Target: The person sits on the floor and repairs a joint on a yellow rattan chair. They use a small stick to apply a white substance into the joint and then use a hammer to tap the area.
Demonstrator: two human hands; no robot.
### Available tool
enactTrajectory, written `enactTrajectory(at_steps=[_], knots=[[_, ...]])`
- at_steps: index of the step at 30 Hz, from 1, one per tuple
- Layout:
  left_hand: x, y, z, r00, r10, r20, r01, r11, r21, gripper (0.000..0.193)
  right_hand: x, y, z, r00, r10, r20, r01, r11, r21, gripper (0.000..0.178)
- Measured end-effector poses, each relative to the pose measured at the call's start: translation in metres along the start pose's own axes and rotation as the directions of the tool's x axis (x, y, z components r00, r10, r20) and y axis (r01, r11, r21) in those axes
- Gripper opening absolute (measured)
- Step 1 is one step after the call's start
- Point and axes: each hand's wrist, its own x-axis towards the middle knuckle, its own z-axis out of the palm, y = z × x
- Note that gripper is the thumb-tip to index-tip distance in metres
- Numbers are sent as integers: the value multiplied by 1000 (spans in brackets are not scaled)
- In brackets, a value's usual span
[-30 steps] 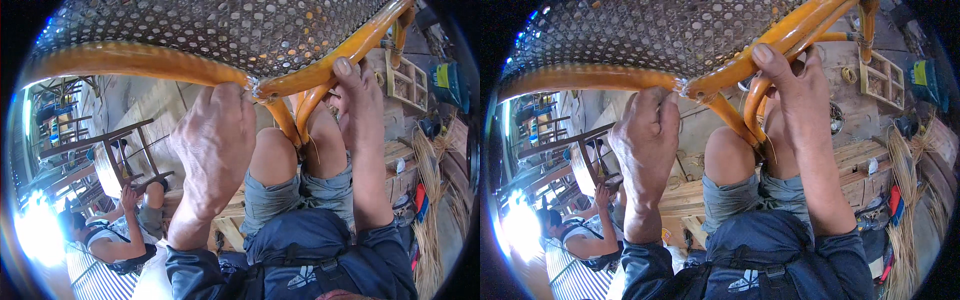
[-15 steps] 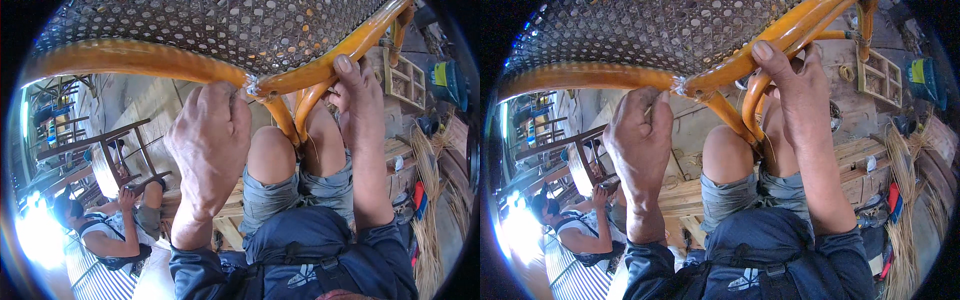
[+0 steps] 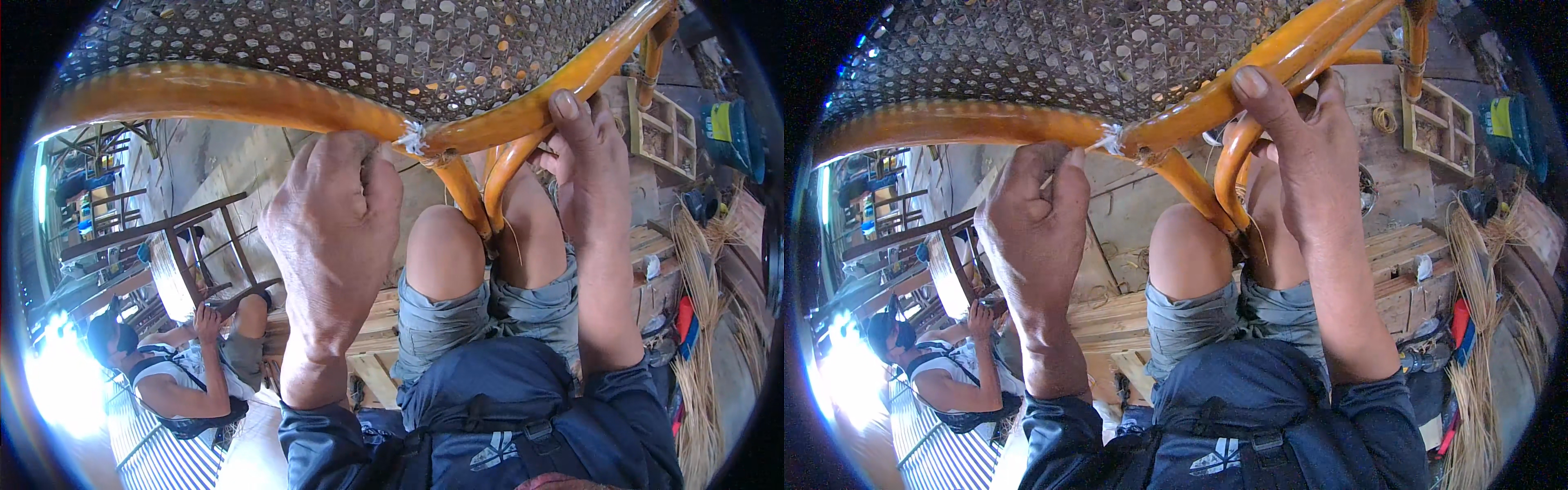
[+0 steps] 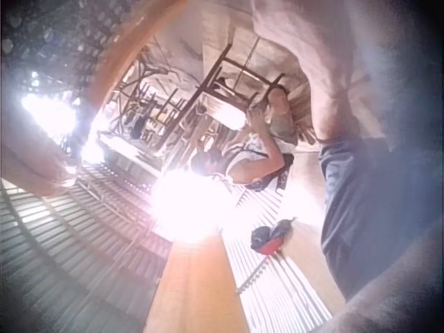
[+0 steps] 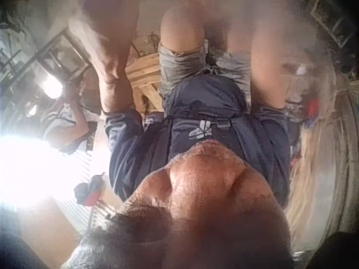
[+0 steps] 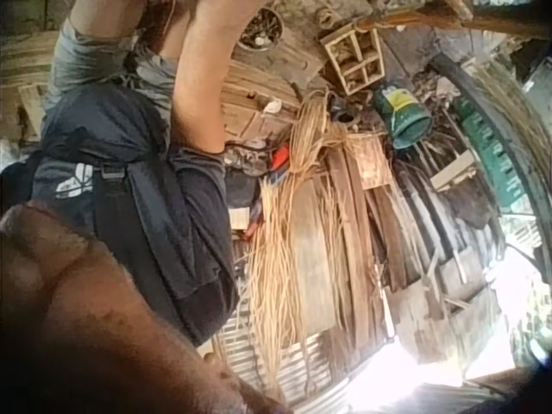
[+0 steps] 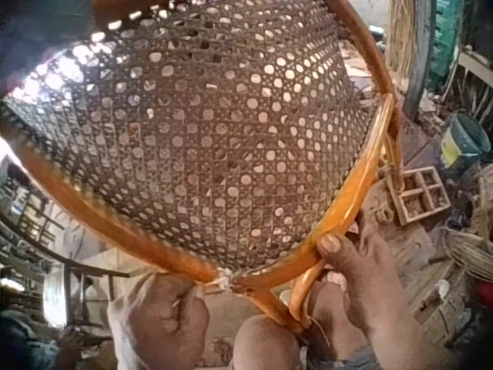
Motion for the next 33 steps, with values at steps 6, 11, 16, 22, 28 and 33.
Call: enactTrajectory(at_steps=[6, 11, 16, 22, 28, 33], knots=[[-1, 7, 2, 998, -27, 54, 28, 1000, -8, 11, 0, 1, 1, 1000, 17, 9, -17, 1000, -18, 73], [-3, 5, -3, 999, -15, 43, 14, 1000, 22, 13, 1, 0, 1, 999, 31, 20, -31, 1000, -5, 73], [-1, 2, 0, 996, 79, 34, -80, 996, 27, 13, -1, 0, 0, 1000, 24, 12, -24, 1000, -3, 71], [-1, 6, 1, 997, 48, 62, -51, 997, 51, 11, 0, 1, 1, 1000, 17, 5, -17, 1000, 10, 71], [-2, 5, 0, 998, 36, 46, -37, 999, 20, 11, 0, 0, 0, 1000, 20, 19, -20, 1000, 7, 72], [-2, 5, -2, 999, -5, 32, 5, 1000, 8, 11, 1, 0, 3, 1000, 0, 2, 0, 1000, 4, 71]])
